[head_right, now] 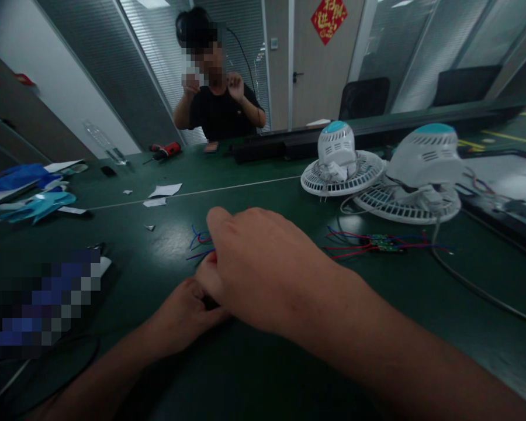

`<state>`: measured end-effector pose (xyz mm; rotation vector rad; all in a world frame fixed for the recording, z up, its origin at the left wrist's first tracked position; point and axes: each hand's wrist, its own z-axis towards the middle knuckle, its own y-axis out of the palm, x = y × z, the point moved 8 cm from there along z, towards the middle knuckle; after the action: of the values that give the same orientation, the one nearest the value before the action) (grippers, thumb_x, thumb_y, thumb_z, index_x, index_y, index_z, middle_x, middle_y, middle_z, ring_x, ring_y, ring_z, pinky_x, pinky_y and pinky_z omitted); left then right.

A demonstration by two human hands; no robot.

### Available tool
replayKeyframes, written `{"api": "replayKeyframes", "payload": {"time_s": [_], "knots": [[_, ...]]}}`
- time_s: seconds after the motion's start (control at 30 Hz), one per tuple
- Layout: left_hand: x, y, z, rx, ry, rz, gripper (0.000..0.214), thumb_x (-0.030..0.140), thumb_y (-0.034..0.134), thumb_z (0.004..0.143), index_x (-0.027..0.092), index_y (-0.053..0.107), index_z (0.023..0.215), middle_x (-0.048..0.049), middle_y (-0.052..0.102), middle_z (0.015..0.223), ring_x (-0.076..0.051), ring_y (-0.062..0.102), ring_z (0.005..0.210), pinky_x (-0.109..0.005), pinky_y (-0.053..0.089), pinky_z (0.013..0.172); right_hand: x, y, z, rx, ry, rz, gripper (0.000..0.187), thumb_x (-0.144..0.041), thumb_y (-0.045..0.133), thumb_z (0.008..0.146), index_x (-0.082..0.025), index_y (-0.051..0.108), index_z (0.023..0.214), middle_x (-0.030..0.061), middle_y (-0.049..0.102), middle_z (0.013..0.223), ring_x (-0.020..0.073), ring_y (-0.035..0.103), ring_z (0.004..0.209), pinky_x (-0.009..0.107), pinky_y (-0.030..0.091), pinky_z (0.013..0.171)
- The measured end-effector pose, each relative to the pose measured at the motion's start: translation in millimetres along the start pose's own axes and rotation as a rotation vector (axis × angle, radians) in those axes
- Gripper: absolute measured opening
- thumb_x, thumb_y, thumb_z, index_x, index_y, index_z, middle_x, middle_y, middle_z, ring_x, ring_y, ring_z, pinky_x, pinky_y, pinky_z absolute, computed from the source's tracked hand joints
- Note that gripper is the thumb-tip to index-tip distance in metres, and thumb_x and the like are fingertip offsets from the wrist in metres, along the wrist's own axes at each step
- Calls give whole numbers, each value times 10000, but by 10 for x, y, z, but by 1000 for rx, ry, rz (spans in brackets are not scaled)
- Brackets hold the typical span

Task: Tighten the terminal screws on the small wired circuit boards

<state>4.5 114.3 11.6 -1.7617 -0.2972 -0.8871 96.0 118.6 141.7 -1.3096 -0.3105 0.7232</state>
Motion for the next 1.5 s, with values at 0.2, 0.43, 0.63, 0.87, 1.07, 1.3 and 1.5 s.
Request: {"api": "replayKeyframes", "payload": {"time_s": [0.2,0.43,0.63,0.87,1.07,1.3,1.5], "knots": [[12,3,-6,-9,19,-29,160,299,561,757,223,673,843,-13,649,837,-189,571,832,-348,430,800,14,-97,-40,45,47,-126,462,-580,276,836,-235,582,817,0,525,541,151,435,457,251,174,425],[13,-2,7,-21,22,10,171,297,558,749,216,677,842,-18,625,891,-165,557,780,-313,430,734,3,-83,9,37,41,-185,272,-381,373,864,-232,586,784,-21,471,469,131,372,387,249,145,397],[11,5,4,-10,18,-1,180,295,552,743,213,683,835,-19,626,861,-165,562,774,-319,425,738,-7,-33,12,-20,9,-123,152,-269,427,836,-190,552,873,-14,534,552,132,425,444,264,197,417],[3,4,5,-30,6,1,178,319,560,745,216,676,832,-9,639,842,-164,566,768,-330,426,760,-49,6,-24,-85,-65,-98,170,-215,433,807,-140,535,920,86,621,787,187,530,619,295,254,491],[2,11,3,-33,6,-23,180,314,556,750,218,677,840,-9,643,831,-166,569,769,-322,434,744,-19,12,-35,-46,-42,-5,173,-241,447,817,-149,514,948,58,606,764,195,550,678,295,324,550],[-7,8,5,-14,10,-18,168,310,573,735,225,679,834,-3,640,821,-173,570,783,-330,430,769,3,-25,-29,-31,-4,56,161,-238,487,796,-159,516,932,33,595,737,180,544,673,278,343,551],[5,0,1,-2,18,-24,162,311,561,742,222,675,816,-8,641,835,-172,569,777,-335,438,769,-25,-45,-47,-58,-30,67,97,-227,459,796,-171,520,846,18,575,697,148,496,608,260,310,508]]}}
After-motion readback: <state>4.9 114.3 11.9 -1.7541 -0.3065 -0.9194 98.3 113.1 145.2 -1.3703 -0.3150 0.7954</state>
